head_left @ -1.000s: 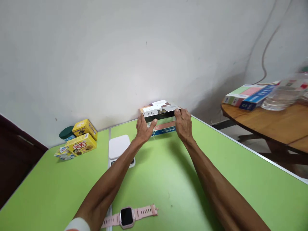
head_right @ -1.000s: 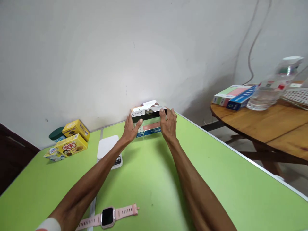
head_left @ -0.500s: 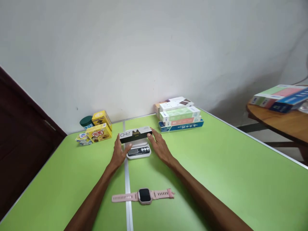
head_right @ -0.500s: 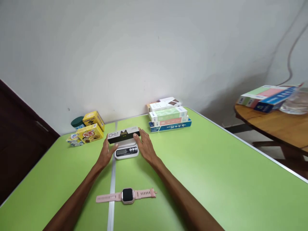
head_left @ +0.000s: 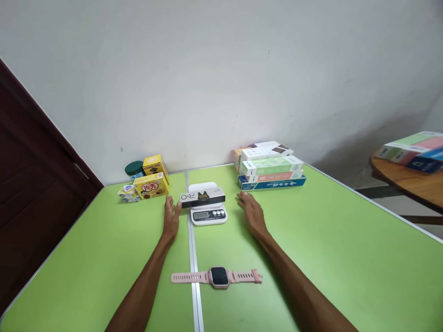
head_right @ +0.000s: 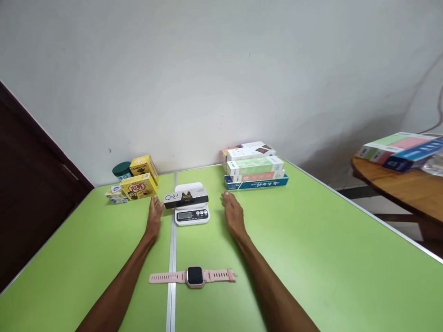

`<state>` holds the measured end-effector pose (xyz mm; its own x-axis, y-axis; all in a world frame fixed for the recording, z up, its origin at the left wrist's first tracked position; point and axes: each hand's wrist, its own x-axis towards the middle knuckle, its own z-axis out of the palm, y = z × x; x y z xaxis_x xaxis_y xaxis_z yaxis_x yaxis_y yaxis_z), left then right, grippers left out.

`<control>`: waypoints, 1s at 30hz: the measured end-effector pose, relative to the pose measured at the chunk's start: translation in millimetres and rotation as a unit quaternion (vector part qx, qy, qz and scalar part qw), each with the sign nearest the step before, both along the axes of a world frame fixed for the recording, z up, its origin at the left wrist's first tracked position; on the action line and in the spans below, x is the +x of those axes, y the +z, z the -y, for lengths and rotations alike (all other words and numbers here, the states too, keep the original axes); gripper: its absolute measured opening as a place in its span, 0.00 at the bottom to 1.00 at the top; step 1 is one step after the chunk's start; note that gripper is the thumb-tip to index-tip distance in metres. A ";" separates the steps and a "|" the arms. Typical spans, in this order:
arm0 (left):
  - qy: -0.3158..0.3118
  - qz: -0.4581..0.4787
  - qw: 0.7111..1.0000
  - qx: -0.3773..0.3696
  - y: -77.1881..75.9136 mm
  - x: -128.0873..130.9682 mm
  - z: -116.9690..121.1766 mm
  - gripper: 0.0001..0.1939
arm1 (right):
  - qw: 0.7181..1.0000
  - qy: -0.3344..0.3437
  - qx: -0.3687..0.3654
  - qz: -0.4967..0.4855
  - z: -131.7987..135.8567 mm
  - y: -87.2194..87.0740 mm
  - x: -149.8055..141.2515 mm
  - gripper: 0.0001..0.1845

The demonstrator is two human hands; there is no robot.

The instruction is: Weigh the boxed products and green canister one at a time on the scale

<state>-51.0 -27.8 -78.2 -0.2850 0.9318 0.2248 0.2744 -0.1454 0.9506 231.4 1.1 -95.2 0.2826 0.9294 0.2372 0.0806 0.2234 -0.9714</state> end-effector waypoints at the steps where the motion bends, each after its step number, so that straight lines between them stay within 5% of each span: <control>1: 0.009 0.004 1.000 0.001 0.1 -1.7 0.6 0.45 | 1.000 -0.001 -0.010 -0.012 1.6 1.5 2.7 0.48; 6: 0.014 -0.060 0.998 0.015 0.3 4.9 13.9 0.49 | 0.995 -0.014 0.001 0.095 12.4 14.7 -5.0 0.50; 10: -0.025 -0.122 0.992 0.022 0.2 22.9 28.0 0.48 | 0.987 0.049 0.033 0.150 16.7 17.2 -22.8 0.51; 17: -0.012 -0.080 0.996 0.047 13.5 26.7 38.4 0.46 | 0.984 0.075 0.058 0.152 33.8 29.4 -48.2 0.43; 24: 0.113 -0.069 0.989 0.068 30.4 -66.9 55.9 0.41 | 0.963 0.216 0.050 0.155 33.4 67.8 -141.8 0.44; 30: 0.192 -0.096 0.976 -0.024 19.0 -159.3 49.1 0.41 | 0.937 0.301 0.077 0.157 9.1 44.2 -241.7 0.48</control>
